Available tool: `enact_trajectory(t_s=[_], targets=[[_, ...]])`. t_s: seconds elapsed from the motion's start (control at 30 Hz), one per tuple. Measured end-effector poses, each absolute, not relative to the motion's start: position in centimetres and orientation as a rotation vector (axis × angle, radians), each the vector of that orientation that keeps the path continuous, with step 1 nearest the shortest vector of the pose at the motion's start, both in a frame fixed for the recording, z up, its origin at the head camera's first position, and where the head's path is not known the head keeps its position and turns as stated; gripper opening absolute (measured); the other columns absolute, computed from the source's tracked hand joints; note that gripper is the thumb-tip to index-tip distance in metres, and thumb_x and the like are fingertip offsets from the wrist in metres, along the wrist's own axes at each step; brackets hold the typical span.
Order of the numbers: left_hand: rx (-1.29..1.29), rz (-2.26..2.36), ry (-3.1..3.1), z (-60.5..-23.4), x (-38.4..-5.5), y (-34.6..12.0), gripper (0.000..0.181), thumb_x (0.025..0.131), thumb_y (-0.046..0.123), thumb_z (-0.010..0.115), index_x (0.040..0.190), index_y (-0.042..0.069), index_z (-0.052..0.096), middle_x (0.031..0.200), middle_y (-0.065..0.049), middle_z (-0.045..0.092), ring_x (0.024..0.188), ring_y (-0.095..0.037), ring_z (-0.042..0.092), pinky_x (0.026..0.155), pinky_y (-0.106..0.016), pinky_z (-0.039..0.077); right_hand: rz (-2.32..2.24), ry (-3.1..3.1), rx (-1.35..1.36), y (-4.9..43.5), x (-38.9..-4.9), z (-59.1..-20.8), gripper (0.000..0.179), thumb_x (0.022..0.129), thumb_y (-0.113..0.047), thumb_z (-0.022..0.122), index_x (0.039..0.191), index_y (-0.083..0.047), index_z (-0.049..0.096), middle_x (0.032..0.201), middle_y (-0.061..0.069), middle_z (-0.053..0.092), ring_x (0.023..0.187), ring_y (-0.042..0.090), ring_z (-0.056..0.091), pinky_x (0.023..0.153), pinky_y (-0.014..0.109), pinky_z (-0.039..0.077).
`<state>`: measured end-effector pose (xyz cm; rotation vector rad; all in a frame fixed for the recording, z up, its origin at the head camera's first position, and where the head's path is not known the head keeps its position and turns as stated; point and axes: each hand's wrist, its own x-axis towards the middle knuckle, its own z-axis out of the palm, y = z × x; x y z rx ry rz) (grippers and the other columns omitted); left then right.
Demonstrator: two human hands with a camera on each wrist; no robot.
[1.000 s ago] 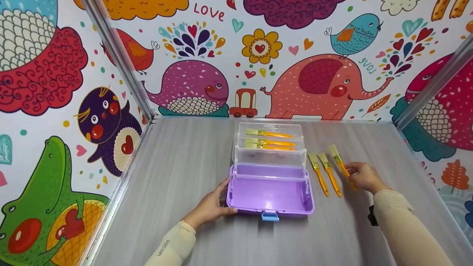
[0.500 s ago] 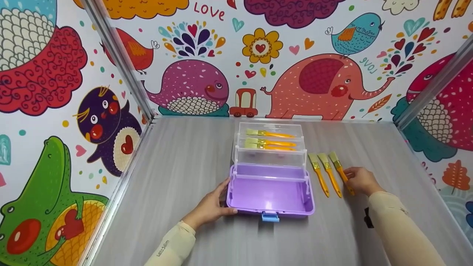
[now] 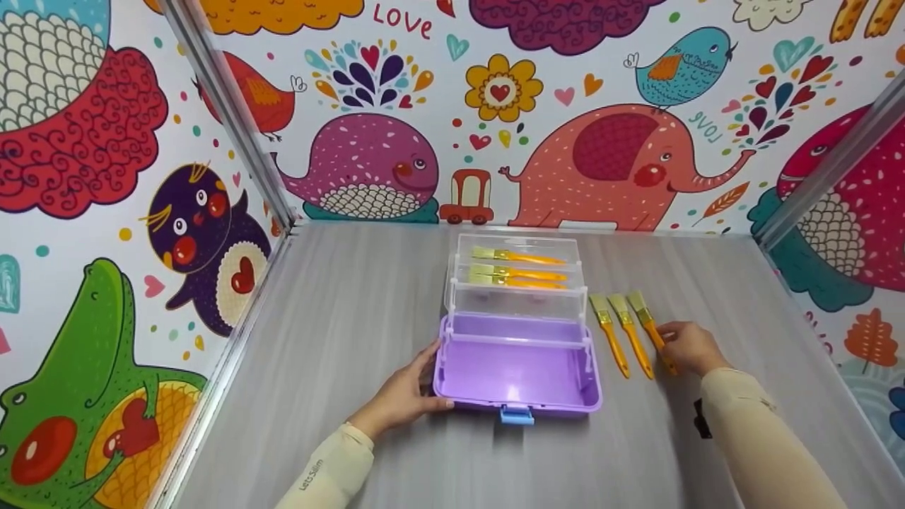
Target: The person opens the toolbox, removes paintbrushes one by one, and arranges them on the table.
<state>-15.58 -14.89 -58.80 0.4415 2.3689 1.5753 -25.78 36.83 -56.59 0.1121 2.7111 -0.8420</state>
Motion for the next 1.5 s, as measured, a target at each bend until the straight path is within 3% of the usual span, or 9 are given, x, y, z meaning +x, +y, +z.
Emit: enact_trajectory(t_s=[0.37, 1.0, 1.5], targets=[[0.43, 1.547, 2.382, -58.64, -15.54, -14.86, 0.107, 0.078, 0.024, 0.087, 0.16, 0.013, 0.019, 0.153, -0.019, 0.04, 0.124, -0.032, 0.056, 0.103, -0.044, 0.045, -0.759, 2.779, 0.139, 36.72, -25.59, -56.7, 0.05, 0.076, -0.002, 0.064, 0.124, 0.012, 0.06, 0.113, 0.032, 0.064, 0.085, 0.034, 0.062, 0.062, 0.038, 0.054], [0.456, 1.604, 2.363, -58.53, -15.41, -14.93, 0.106, 0.078, 0.016, 0.086, 0.16, 0.012, 0.018, 0.151, -0.023, 0.042, 0.12, -0.038, 0.058, 0.1, -0.048, 0.047, -0.743, 2.764, 0.24, 36.34, -25.73, -57.25, 0.05, 0.078, -0.004, 0.065, 0.124, 0.012, 0.059, 0.111, 0.03, 0.063, 0.081, 0.031, 0.061, 0.058, 0.035, 0.054], [0.448, 1.544, 2.402, -58.33, -15.44, -14.89, 0.107, 0.079, 0.022, 0.086, 0.16, 0.012, 0.018, 0.151, -0.023, 0.041, 0.118, -0.038, 0.059, 0.101, -0.047, 0.046, -0.767, 2.776, 0.164, 36.65, -25.35, -56.59, 0.049, 0.075, -0.002, 0.063, 0.122, 0.012, 0.061, 0.111, 0.029, 0.064, 0.08, 0.029, 0.062, 0.059, 0.036, 0.054]])
